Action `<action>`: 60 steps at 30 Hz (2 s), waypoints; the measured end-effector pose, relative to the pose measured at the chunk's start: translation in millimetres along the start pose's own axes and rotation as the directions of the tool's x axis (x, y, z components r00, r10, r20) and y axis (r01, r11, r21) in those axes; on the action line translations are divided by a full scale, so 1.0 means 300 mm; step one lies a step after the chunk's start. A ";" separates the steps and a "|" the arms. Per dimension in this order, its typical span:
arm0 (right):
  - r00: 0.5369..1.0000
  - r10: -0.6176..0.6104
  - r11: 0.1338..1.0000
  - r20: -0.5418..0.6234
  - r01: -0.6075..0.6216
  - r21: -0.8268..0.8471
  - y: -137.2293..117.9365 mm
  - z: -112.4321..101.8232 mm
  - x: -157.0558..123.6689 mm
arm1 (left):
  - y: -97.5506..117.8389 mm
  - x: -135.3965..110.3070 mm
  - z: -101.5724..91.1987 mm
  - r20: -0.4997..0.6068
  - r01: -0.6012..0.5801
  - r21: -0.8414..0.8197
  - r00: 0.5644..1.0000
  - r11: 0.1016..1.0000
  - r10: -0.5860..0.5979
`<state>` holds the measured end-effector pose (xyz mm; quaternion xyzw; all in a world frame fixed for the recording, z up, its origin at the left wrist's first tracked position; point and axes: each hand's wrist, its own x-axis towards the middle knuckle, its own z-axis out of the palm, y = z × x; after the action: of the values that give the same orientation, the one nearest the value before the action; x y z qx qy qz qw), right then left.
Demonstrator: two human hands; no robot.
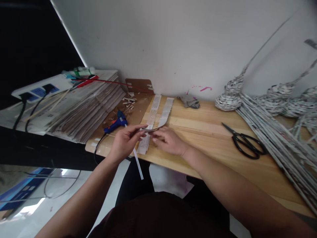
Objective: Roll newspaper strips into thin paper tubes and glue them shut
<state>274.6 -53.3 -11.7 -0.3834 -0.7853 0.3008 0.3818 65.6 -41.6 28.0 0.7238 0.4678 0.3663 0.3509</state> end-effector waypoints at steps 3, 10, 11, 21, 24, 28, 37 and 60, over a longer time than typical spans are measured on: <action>0.962 0.272 0.852 -0.021 -0.231 0.469 0.024 -0.037 0.011 | 0.021 -0.019 0.018 0.033 -0.092 -0.003 0.995 0.996 0.092; 0.828 0.558 0.495 0.051 -0.382 0.780 0.036 -0.067 0.019 | 0.045 -0.073 0.047 0.344 -0.078 -0.096 0.933 0.992 0.106; 0.821 0.570 0.504 0.027 -0.376 0.777 0.036 -0.066 0.019 | 0.045 -0.071 0.052 0.371 -0.029 -0.129 0.926 0.991 0.076; 0.784 0.609 0.659 -0.125 -0.411 0.630 0.044 -0.067 0.018 | 0.004 0.100 0.118 0.355 0.442 -0.399 0.883 0.804 -0.309; 0.785 0.603 0.683 -0.144 -0.414 0.601 0.052 -0.063 0.015 | 0.008 0.148 0.156 0.410 0.523 -0.516 0.846 0.678 -0.341; 0.774 0.598 0.733 -0.206 -0.425 0.530 0.065 -0.061 0.013 | 0.016 0.193 0.194 0.328 0.451 -0.587 0.892 0.673 -0.311; 0.758 0.639 0.612 -0.127 -0.402 0.681 0.062 -0.088 0.028 | -0.031 0.215 0.185 0.222 0.404 -0.559 0.914 0.724 -0.339; 0.658 0.450 0.509 -0.604 -0.745 -0.432 0.334 -0.432 0.164 | -0.036 0.213 0.149 0.371 0.466 -0.618 0.883 0.633 -0.288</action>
<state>399.0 63.3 -1.8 -0.7975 -0.5482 0.0354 0.2493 118.1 14.2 10.2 0.4627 0.3930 0.3423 0.7171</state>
